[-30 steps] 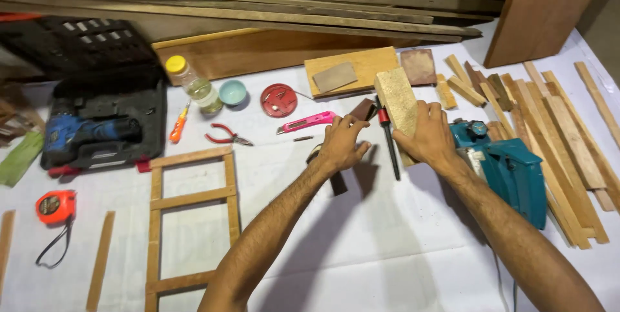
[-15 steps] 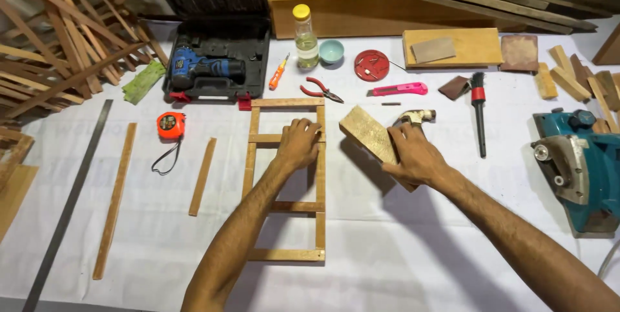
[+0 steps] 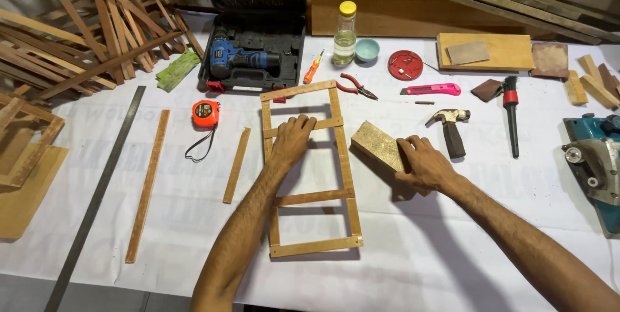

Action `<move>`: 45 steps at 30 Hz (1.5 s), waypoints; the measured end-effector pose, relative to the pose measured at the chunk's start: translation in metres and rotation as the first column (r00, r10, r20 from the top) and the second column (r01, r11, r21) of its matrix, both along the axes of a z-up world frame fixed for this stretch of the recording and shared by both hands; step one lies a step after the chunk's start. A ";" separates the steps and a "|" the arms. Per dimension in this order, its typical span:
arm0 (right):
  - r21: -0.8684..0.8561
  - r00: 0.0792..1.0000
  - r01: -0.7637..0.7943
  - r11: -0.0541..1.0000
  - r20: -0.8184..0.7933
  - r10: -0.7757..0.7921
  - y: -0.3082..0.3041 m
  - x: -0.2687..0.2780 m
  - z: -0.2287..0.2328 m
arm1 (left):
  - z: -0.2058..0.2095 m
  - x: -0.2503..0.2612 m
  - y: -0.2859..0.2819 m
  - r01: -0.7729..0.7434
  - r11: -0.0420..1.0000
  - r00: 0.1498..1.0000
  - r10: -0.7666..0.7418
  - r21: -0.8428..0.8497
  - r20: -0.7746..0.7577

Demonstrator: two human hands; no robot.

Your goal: The recorder is measuring, marking, planning, and assembling wooden frame pieces using hand and power tools.

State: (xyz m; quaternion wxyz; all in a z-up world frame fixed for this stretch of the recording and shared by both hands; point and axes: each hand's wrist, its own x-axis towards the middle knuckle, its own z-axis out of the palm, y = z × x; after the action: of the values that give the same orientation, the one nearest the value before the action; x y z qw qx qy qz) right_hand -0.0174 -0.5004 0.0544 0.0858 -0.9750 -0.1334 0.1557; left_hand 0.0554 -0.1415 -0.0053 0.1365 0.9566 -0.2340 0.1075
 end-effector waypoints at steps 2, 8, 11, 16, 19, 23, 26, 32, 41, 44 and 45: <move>0.021 0.999 -0.043 0.999 0.031 0.043 0.010 0.006 -0.006 | 0.024 -0.008 0.002 0.018 1.000 1.000 -0.018 -0.023 -0.002; 0.172 0.980 -0.164 0.971 0.144 0.140 0.050 0.028 -0.007 | 0.029 -0.004 -0.006 0.067 0.997 0.998 -0.067 -0.048 0.012; 0.296 0.979 -0.174 0.939 0.158 0.132 0.058 0.035 -0.009 | 0.036 -0.005 -0.017 0.082 0.996 0.997 -0.083 -0.041 -0.002; 0.392 0.985 -0.072 0.917 0.170 0.004 0.041 0.028 -0.018 | 0.040 0.010 -0.051 0.109 0.994 0.992 -0.110 -0.008 -0.056; 0.447 0.963 0.266 0.854 -0.089 -0.253 0.029 0.017 -0.022 | 0.018 0.027 -0.076 0.148 0.988 0.989 -0.149 0.037 0.012; 0.236 0.818 0.513 0.825 -0.424 -0.388 0.029 -0.007 -0.021 | -0.003 0.043 -0.109 0.187 0.978 0.982 -0.189 0.091 0.017; 0.272 0.755 0.592 0.758 -0.515 -0.405 0.028 -0.021 -0.034 | -0.016 0.048 -0.119 0.215 0.973 0.975 -0.218 0.081 0.031; 0.470 0.659 0.740 0.481 -0.648 -0.382 0.026 -0.025 -0.039 | 0.027 0.019 -0.090 0.223 0.963 0.962 -0.193 -0.149 0.192; 0.493 0.613 0.786 0.374 -0.700 -0.367 0.019 -0.020 -0.051 | 0.005 -0.001 0.001 -0.325 0.801 0.907 0.114 -0.502 -0.405; 0.473 0.589 0.807 0.354 -0.696 -0.410 0.026 -0.025 -0.036 | 0.005 -0.012 0.001 -0.340 0.756 0.866 0.019 -0.559 -0.500; 0.461 0.581 0.813 0.354 -0.681 -0.447 0.028 -0.026 -0.028 | 0.003 -0.014 0.001 -0.355 0.743 0.860 0.021 -0.568 -0.510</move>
State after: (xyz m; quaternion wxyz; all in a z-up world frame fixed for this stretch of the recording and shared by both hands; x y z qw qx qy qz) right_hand -0.0431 -0.4720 0.0265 0.5552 -0.7545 0.2390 0.2555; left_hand 0.0416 -0.1409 -0.0018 0.4969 0.8658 -0.0411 -0.0411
